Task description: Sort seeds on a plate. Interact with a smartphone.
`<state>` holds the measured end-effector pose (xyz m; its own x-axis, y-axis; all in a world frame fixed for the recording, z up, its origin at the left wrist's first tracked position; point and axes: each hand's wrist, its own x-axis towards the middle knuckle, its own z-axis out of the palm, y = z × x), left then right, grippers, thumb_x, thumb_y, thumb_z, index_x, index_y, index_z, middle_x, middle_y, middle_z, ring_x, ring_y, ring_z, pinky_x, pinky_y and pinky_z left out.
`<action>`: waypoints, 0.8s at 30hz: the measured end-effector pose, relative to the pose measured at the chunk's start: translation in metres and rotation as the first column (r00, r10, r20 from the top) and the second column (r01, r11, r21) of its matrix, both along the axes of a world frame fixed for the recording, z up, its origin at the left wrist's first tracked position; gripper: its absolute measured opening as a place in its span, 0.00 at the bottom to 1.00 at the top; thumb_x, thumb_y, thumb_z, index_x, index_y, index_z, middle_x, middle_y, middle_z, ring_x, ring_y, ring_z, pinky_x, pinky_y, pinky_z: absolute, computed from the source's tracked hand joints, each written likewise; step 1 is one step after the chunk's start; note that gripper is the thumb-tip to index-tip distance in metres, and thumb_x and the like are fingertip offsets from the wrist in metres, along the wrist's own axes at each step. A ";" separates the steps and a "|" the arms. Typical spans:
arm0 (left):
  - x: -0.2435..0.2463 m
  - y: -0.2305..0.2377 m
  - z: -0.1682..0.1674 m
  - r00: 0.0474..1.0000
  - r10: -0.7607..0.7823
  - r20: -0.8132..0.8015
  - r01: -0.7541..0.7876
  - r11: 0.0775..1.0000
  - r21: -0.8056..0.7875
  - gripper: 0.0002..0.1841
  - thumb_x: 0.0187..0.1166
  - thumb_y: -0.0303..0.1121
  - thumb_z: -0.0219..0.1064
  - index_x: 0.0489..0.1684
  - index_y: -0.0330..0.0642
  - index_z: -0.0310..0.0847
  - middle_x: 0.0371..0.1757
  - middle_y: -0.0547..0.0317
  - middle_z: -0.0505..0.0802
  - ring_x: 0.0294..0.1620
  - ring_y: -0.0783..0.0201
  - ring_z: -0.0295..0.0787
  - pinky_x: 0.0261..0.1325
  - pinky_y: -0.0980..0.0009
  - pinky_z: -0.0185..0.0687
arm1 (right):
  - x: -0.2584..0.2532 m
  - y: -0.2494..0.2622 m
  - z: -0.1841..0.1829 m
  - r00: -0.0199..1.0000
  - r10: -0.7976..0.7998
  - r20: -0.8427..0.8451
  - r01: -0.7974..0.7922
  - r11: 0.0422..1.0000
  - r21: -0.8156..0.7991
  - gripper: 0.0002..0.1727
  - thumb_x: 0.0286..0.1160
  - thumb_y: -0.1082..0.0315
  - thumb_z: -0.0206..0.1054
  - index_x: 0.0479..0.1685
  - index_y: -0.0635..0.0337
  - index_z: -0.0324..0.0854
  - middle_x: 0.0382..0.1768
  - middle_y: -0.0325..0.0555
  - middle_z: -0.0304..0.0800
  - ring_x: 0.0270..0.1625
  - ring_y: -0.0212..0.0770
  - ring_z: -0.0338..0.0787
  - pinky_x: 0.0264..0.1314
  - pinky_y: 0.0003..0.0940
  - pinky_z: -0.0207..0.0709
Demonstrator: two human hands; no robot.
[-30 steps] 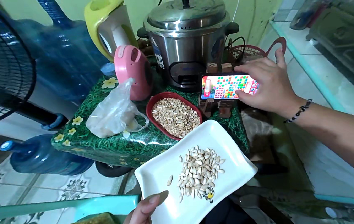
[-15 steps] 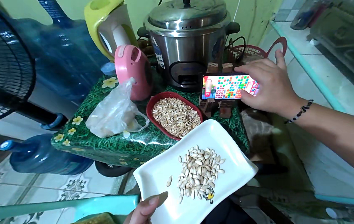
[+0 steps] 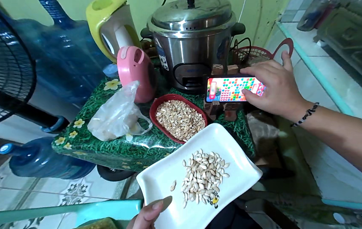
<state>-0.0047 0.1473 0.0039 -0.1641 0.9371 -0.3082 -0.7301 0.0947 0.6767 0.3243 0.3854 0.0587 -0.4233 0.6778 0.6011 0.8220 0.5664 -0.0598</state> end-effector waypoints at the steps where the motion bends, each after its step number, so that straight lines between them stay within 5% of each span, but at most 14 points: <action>1: 0.000 0.000 0.000 1.000 -0.003 0.005 0.003 1.000 0.001 0.08 0.67 0.29 0.65 0.37 0.45 0.91 0.36 0.53 0.97 0.39 0.64 0.97 0.44 0.63 0.94 | 0.000 0.001 0.000 1.000 -0.001 0.000 0.001 1.000 0.006 0.27 0.75 0.52 0.64 0.70 0.56 0.84 0.62 0.53 0.91 0.74 0.59 0.83 0.83 0.84 0.37; 14: 0.001 0.000 0.003 1.000 0.009 -0.022 -0.010 1.000 -0.023 0.09 0.68 0.27 0.61 0.37 0.46 0.89 0.35 0.54 0.97 0.38 0.65 0.97 0.43 0.63 0.94 | -0.002 0.003 -0.001 1.000 -0.004 0.003 0.004 1.000 0.027 0.26 0.78 0.51 0.64 0.67 0.57 0.85 0.60 0.51 0.93 0.75 0.58 0.83 0.84 0.83 0.36; 24: 0.000 0.000 0.000 1.000 0.004 -0.018 -0.005 1.000 -0.018 0.08 0.67 0.29 0.64 0.38 0.46 0.89 0.35 0.53 0.97 0.38 0.64 0.97 0.44 0.63 0.94 | -0.002 0.003 -0.002 1.000 0.003 0.008 -0.003 0.999 0.032 0.29 0.71 0.50 0.69 0.69 0.56 0.84 0.61 0.50 0.92 0.75 0.59 0.83 0.83 0.84 0.36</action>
